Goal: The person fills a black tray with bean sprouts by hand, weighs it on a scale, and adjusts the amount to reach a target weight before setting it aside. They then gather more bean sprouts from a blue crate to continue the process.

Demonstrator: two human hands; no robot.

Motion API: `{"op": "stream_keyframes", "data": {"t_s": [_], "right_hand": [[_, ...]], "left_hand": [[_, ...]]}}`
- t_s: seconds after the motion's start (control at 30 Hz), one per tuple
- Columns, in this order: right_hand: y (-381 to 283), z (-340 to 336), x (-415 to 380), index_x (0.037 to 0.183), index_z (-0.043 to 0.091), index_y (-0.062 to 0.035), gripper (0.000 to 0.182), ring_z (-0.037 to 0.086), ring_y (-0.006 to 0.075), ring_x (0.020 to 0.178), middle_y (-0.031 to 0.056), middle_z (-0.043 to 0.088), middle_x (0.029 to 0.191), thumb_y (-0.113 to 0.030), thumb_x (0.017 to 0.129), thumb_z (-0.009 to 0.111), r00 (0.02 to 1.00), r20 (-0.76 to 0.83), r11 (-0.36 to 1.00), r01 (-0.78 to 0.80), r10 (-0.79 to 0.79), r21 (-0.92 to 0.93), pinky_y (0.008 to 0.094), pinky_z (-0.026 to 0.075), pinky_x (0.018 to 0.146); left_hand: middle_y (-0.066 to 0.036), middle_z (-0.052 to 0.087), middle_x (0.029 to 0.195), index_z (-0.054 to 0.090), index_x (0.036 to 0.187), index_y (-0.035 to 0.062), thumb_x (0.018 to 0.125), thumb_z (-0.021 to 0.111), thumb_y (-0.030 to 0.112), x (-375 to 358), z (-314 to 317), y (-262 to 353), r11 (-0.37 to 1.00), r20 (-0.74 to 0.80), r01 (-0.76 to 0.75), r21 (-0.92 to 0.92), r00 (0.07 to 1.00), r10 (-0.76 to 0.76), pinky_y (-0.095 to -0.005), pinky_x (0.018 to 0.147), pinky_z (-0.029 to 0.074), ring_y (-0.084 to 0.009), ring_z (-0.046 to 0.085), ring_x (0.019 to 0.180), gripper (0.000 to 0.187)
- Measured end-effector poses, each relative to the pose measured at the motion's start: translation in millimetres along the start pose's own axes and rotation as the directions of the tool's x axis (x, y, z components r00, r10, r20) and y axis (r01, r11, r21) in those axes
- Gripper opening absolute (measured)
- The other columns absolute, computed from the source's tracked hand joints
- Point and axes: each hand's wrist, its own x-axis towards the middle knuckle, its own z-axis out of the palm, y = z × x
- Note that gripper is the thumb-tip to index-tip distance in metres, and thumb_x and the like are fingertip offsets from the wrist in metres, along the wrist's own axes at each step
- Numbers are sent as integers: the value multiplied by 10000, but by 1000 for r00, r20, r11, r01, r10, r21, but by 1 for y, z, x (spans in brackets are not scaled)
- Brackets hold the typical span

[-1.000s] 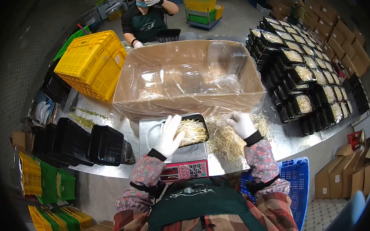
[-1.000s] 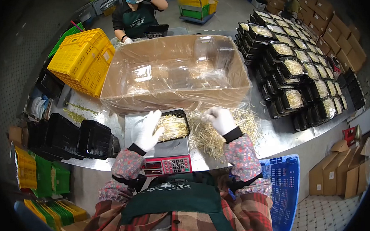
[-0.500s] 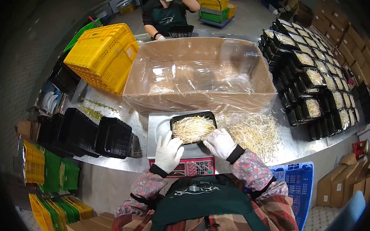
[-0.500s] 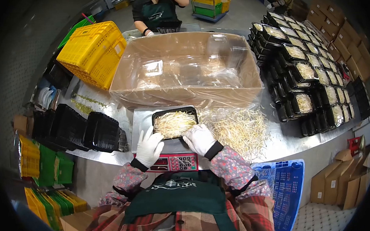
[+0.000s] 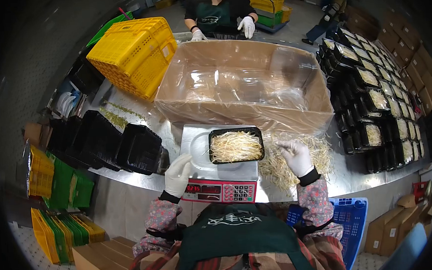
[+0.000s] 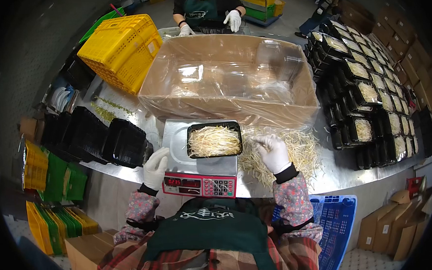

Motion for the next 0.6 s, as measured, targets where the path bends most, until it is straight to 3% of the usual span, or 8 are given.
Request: {"op": "stream_keyframes", "data": {"t_s": [0.07,0.17,0.23,0.3,0.37,0.43,0.53,0.6], "right_hand": [[-15,-4,13,952,726,-135,225,629,260,808,57,684,843,-7,775,670,999,-51,999,-9,11,35,362,496,758],[-51,24,39,953,710,-135,247,627,238,861,39,681,857,18,765,661,953,-117,956,289,-281,58,349,487,760],[-61,57,51,949,695,-121,225,623,248,894,47,681,893,-15,760,633,897,-23,897,442,-442,6,376,470,807],[-48,92,53,1038,674,-110,266,596,265,1002,74,667,1024,-85,776,629,860,209,854,498,-465,-147,397,434,899],[-45,102,48,1126,653,-114,346,573,286,1076,98,649,1115,-115,780,643,853,297,853,491,-429,-179,412,414,946],[-44,95,51,1188,638,-111,420,564,323,1111,147,633,1168,-79,770,658,877,301,911,408,-375,-53,411,420,984],[-38,73,50,1183,650,-105,362,568,287,1111,129,644,1162,-63,823,641,945,259,980,187,-197,64,381,422,991],[-44,67,52,1152,664,-83,319,571,260,1107,107,662,1136,-36,841,616,967,214,982,106,-138,154,367,414,993]], "left_hand": [[-135,664,1095,646,1117,-15,900,568,38,-4,-5,-1,984,-45,137,-110,989,-143,-312,930,465,-210,617,1070,237],[-133,649,1131,632,1143,-14,894,567,22,-2,-3,0,978,-44,172,-115,983,-178,-308,937,458,-208,616,1067,260],[-132,640,1150,623,1161,-9,886,579,30,-3,6,6,967,-5,202,-159,979,-205,-304,939,455,-208,612,1075,281],[-131,631,1170,614,1180,-3,879,591,38,-7,15,8,952,34,233,-199,972,-231,-300,941,453,-208,608,1084,304],[-135,616,1196,595,1211,7,856,628,63,-12,20,4,988,66,127,-83,990,-122,-299,939,453,-212,598,1103,360],[-136,619,1185,590,1221,17,833,667,100,-15,17,7,991,55,123,-60,991,-119,-304,939,454,-217,589,1120,405],[-147,601,1227,579,1236,19,830,685,152,-14,19,12,972,78,232,-48,971,-228,-308,934,461,-227,580,1143,440],[-150,634,1170,610,1185,14,824,700,213,-7,29,13,981,95,138,135,984,-152,-306,879,493,-227,624,1074,422]]}}
